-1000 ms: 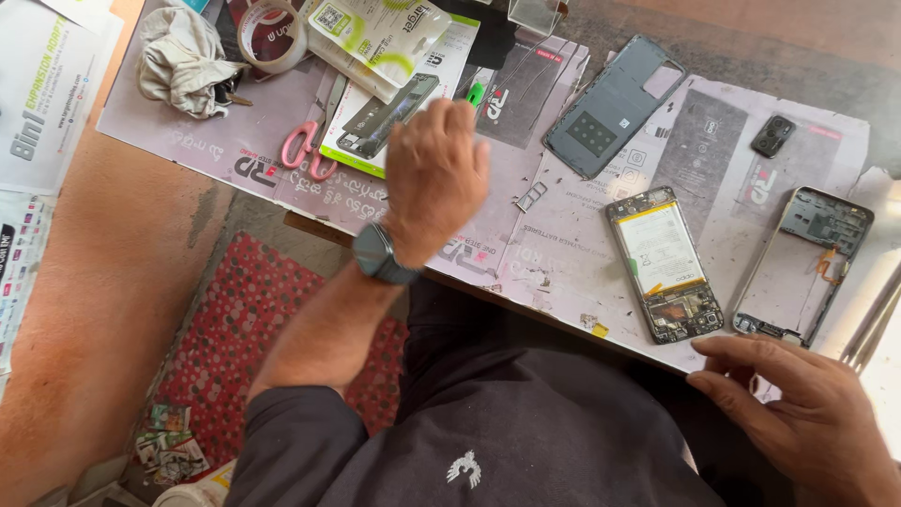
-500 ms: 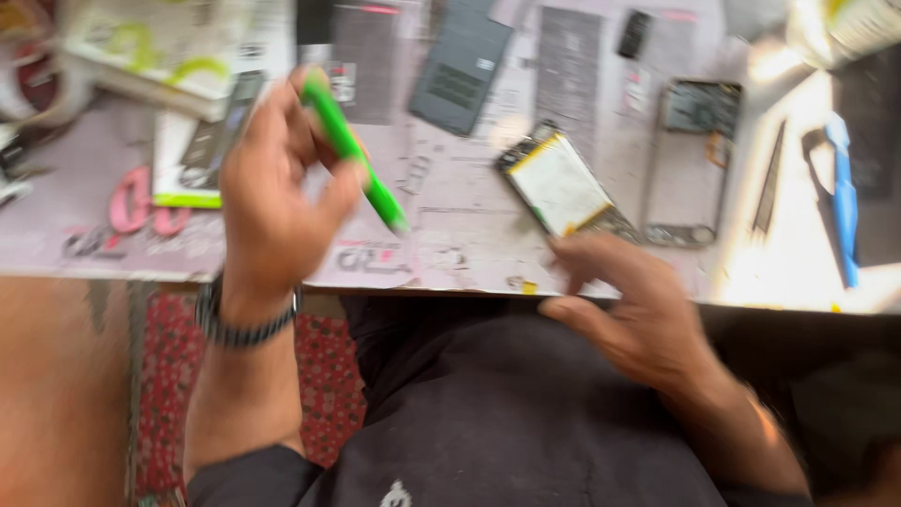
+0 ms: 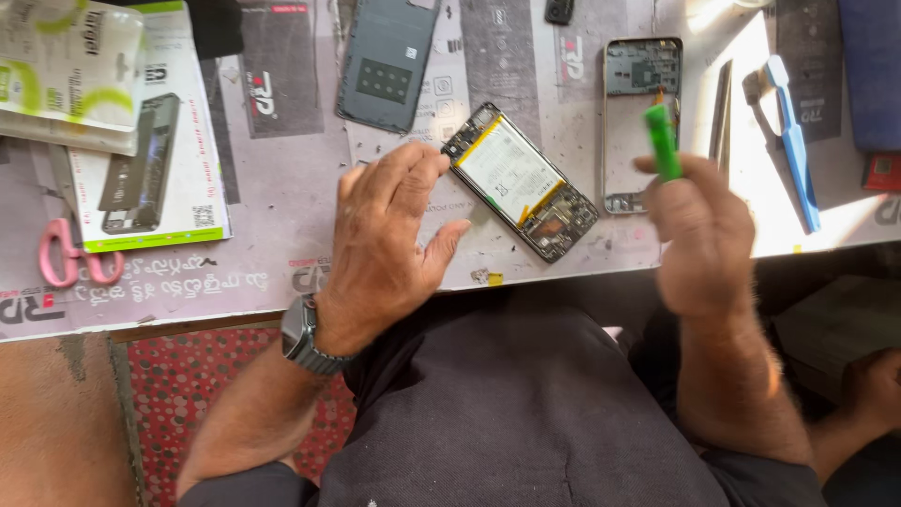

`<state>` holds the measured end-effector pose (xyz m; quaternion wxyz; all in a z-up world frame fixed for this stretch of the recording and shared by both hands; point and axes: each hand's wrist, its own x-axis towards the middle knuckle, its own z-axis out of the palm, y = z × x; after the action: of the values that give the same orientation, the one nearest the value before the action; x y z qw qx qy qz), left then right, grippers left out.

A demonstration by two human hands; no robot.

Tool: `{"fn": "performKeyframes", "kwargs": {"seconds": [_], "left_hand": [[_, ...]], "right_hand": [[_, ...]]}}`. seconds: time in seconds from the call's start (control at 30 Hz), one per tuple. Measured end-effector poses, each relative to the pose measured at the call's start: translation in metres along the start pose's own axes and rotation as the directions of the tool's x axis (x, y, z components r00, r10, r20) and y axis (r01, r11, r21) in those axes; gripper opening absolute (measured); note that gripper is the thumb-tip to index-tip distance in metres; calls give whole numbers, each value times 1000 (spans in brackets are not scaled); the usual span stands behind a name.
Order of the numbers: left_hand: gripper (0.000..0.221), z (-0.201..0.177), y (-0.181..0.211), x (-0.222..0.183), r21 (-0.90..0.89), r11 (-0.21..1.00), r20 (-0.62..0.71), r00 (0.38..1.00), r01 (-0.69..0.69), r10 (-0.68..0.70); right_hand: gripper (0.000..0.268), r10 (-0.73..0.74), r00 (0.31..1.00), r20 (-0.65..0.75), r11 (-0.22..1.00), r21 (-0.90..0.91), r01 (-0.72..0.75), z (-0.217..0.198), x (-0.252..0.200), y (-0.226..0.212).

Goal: The person cleans the internal components of a disassembled smartphone using a toothbrush and liquid. They then use a utility knife to pry out a small component, clean it, and reinsert it into the device.

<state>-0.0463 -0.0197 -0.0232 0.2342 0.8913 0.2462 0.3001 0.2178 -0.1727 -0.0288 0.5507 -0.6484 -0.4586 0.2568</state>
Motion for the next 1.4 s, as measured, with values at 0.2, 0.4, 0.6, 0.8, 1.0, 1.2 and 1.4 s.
{"fn": "performKeyframes", "kwargs": {"seconds": [0.2, 0.4, 0.6, 0.8, 1.0, 1.2, 1.4], "left_hand": [[59, 15, -6, 26, 76, 960, 239, 940, -268, 244], [62, 42, 0, 60, 70, 911, 471, 818, -407, 330], [64, 53, 1, 74, 36, 902, 532, 772, -431, 348], [64, 47, -2, 79, 6, 889, 539, 751, -458, 383], [69, 43, 0, 80, -30, 895, 569, 728, -445, 382], [76, 45, -4, 85, -103, 883, 571, 700, -457, 429], [76, 41, -7, 83, -130, 873, 533, 709, -471, 462]], "right_hand": [[21, 23, 995, 96, 997, 78, -30, -24, -19, 8], [33, 240, 957, 159, 734, 616, -287, -17, -36, 15], [42, 60, 975, 213, 864, 479, -158, -29, -45, 23], [28, 149, 986, 77, 792, 588, -165, -34, -61, 40], [26, 162, 986, 43, 853, 497, -162, -33, -73, 55], [22, 118, 992, 52, 857, 500, -128, -26, -69, 48], [24, 247, 967, -68, 930, 296, -217, -14, -59, 25]]}}
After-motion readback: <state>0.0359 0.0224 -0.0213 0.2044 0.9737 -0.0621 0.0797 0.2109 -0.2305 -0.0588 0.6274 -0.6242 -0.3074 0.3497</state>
